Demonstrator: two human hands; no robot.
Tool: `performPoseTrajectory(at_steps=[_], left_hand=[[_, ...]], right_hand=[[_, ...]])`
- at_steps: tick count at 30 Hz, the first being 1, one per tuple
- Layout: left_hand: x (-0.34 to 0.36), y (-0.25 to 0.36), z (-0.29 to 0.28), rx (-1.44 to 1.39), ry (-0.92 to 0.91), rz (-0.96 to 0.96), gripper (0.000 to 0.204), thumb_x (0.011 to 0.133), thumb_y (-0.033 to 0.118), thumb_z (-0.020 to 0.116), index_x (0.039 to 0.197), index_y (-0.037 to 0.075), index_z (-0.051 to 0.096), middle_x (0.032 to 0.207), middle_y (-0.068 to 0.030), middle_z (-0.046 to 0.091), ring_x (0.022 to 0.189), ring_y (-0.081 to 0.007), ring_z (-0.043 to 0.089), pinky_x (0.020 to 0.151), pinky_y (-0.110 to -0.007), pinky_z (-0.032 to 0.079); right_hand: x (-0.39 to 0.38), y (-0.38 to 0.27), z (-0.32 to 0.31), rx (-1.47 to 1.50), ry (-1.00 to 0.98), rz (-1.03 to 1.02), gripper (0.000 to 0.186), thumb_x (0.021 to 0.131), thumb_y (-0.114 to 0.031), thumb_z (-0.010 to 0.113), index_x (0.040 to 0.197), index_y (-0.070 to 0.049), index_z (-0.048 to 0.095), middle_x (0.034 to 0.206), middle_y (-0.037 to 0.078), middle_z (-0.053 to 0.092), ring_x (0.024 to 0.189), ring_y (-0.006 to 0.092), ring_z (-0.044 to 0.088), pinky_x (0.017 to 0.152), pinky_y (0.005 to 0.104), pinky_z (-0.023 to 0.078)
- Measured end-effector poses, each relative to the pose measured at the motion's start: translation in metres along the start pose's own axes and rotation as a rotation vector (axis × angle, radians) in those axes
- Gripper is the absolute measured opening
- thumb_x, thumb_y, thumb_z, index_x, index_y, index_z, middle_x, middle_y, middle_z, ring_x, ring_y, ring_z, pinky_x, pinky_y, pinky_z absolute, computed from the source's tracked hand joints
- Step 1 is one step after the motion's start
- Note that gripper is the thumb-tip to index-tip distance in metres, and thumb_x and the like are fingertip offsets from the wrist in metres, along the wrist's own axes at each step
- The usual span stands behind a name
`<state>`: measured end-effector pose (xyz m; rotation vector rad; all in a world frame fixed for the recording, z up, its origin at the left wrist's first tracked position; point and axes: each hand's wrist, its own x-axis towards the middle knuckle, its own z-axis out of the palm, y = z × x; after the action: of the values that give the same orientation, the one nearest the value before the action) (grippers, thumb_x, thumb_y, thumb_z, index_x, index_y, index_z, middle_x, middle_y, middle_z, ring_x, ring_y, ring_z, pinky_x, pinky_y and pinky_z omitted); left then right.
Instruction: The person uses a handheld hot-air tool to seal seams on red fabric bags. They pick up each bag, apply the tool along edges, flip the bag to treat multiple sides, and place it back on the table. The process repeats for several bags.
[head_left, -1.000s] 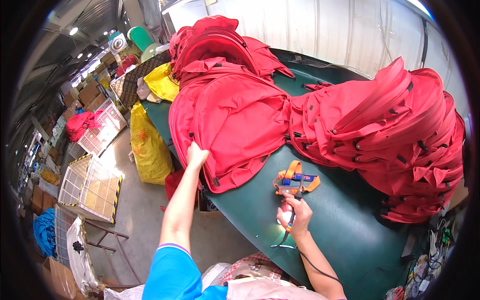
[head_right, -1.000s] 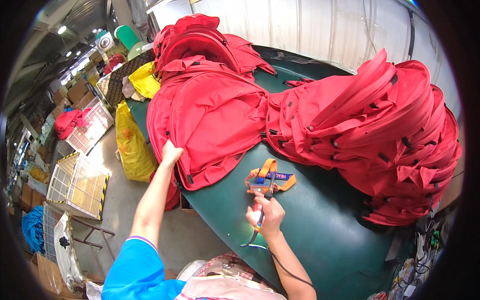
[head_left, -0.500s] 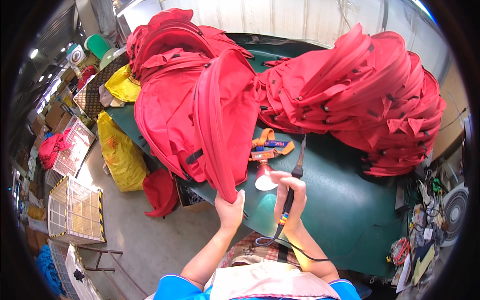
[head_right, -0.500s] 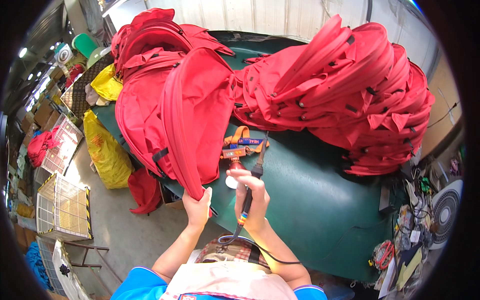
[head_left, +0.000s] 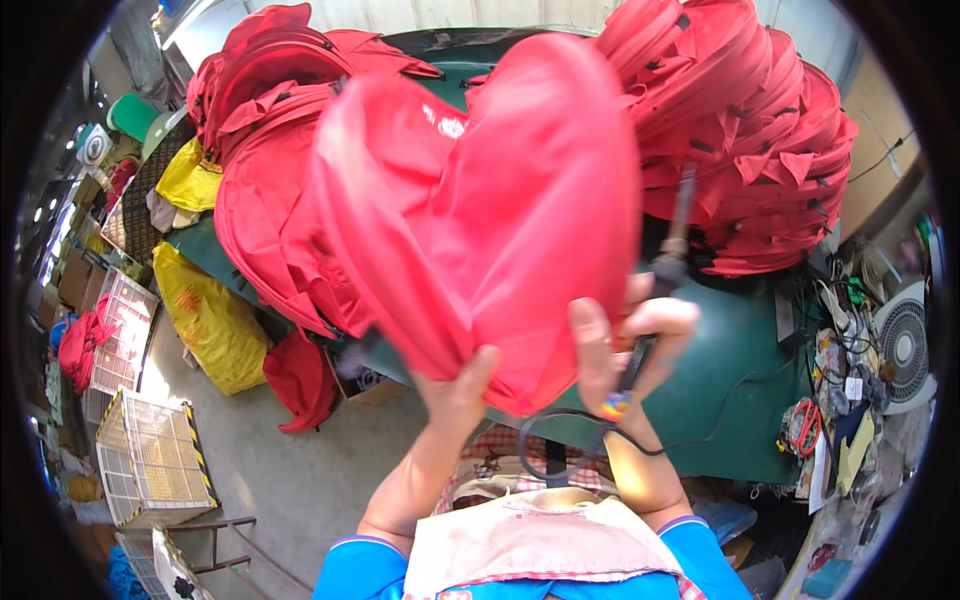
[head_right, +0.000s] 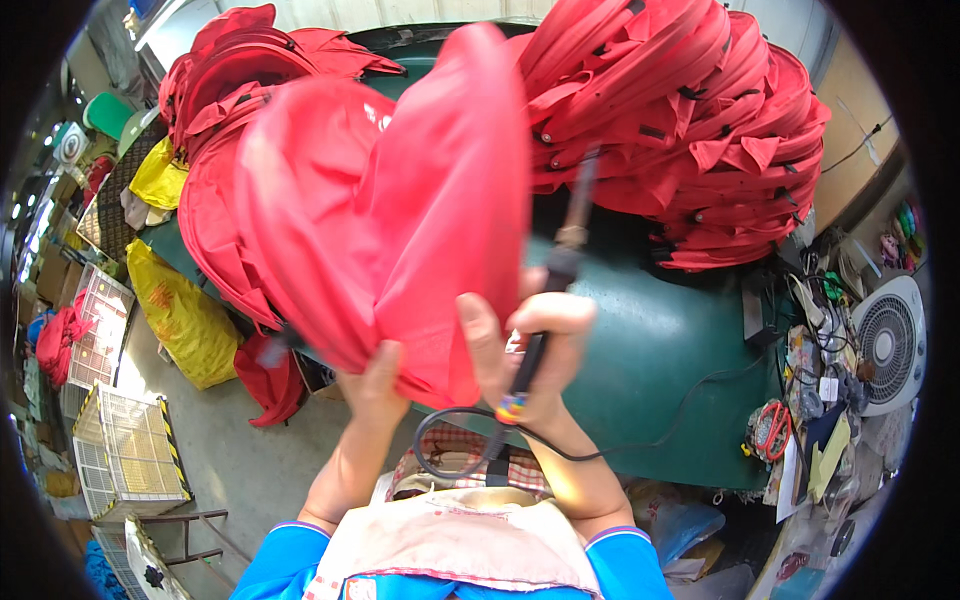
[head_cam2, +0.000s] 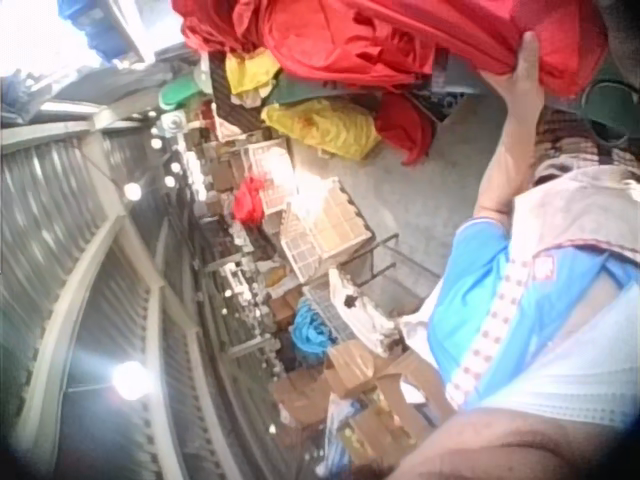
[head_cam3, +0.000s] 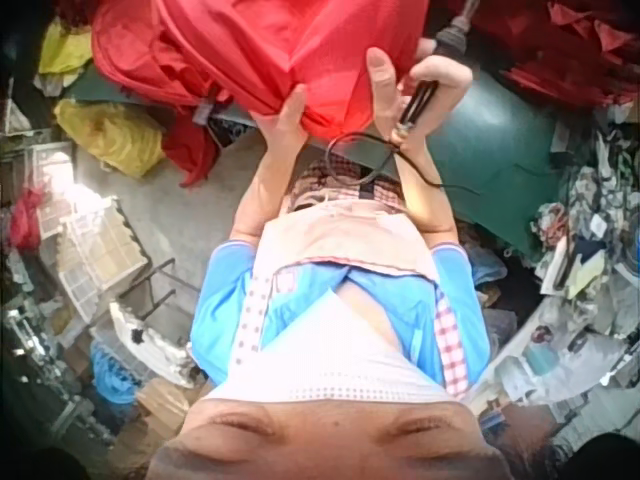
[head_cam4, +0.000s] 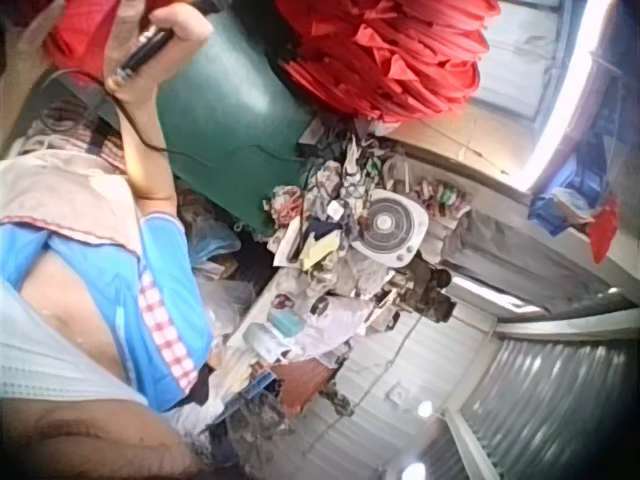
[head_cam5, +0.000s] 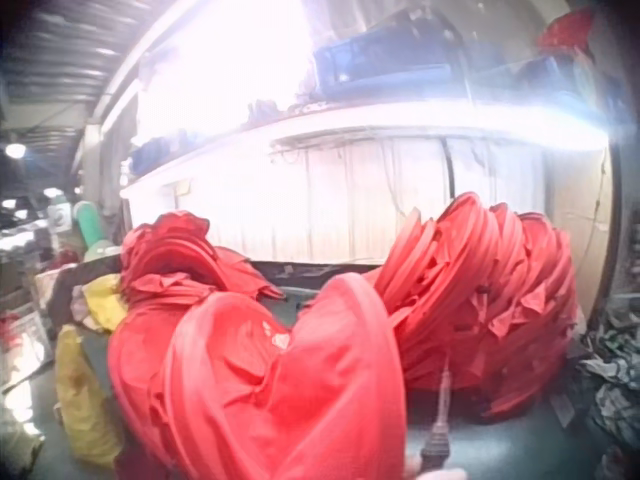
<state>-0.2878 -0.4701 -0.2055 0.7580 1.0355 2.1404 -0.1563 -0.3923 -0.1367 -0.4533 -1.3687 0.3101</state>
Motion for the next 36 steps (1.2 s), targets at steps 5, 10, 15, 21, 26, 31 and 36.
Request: performPoseTrajectory(at_steps=[5,10,15,21,26,31,36], left_hand=[[0.043,-0.018,-0.024,-0.123,0.248,0.070,0.057,0.100,0.013,0.063,0.150,0.005,0.036,0.147,-0.0087,0.049,0.132,-0.0232,0.052,0.110,-0.046,0.045],[0.039,-0.034,-0.055,-0.227,-0.160,-0.333,0.049,0.105,0.019,0.054,0.147,0.000,0.040,0.146,-0.0135,0.051,0.135,-0.0265,0.050,0.115,-0.045,0.040],[0.051,-0.033,-0.027,0.041,-0.436,-0.541,0.051,0.085,0.007,0.078,0.131,-0.002,0.056,0.117,-0.0085,0.067,0.108,-0.0184,0.066,0.095,-0.034,0.055],[0.054,-0.030,-0.018,0.246,-0.401,-0.448,0.054,0.083,0.011,0.082,0.129,-0.003,0.058,0.118,-0.0086,0.067,0.108,-0.0190,0.066,0.092,-0.034,0.054],[0.051,-0.026,-0.014,0.295,-0.380,-0.369,0.046,0.086,0.013,0.080,0.124,-0.003,0.060,0.118,-0.0086,0.066,0.107,-0.0190,0.064,0.092,-0.034,0.053],[0.050,-0.028,-0.014,0.296,-0.378,-0.326,0.043,0.088,0.011,0.078,0.124,-0.003,0.060,0.118,-0.0084,0.065,0.108,-0.0184,0.064,0.093,-0.034,0.053],[0.044,-0.026,-0.009,0.279,-0.332,-0.297,0.042,0.088,0.010,0.078,0.124,-0.003,0.060,0.118,-0.0078,0.065,0.108,-0.0184,0.063,0.093,-0.034,0.052]], right_hand=[[-0.003,0.043,-0.021,-0.096,-0.116,0.119,0.041,0.086,-0.001,0.080,0.096,-0.012,0.041,0.082,0.000,0.045,0.066,0.0068,0.041,0.058,0.0223,0.039],[-0.010,0.068,0.010,-0.151,-0.224,0.395,0.043,0.084,-0.011,0.084,0.098,-0.009,0.043,0.071,0.002,0.041,0.058,0.0108,0.039,0.053,0.0262,0.040],[0.003,0.066,0.037,-0.128,-0.457,0.339,0.040,0.084,-0.012,0.083,0.101,-0.006,0.048,0.070,0.009,0.044,0.057,0.0166,0.044,0.055,0.0296,0.045],[-0.009,0.045,-0.011,0.090,-0.213,0.245,0.033,0.109,-0.035,0.045,0.122,-0.005,0.044,0.093,0.010,0.064,0.077,0.0142,0.064,0.068,0.0294,0.054],[-0.042,-0.014,-0.058,-0.027,-0.618,0.410,0.031,0.103,-0.024,0.058,0.121,-0.001,0.069,0.074,0.004,0.058,0.063,0.0088,0.054,0.058,0.0240,0.047],[-0.057,-0.010,-0.052,-0.068,-0.583,0.337,0.022,0.089,-0.001,0.067,0.110,-0.001,0.072,0.063,0.008,0.053,0.048,0.0180,0.052,0.047,0.0312,0.045],[-0.057,0.000,-0.043,-0.076,-0.541,0.276,0.020,0.087,0.001,0.066,0.105,-0.001,0.073,0.063,0.009,0.057,0.048,0.0189,0.055,0.046,0.0312,0.046]])
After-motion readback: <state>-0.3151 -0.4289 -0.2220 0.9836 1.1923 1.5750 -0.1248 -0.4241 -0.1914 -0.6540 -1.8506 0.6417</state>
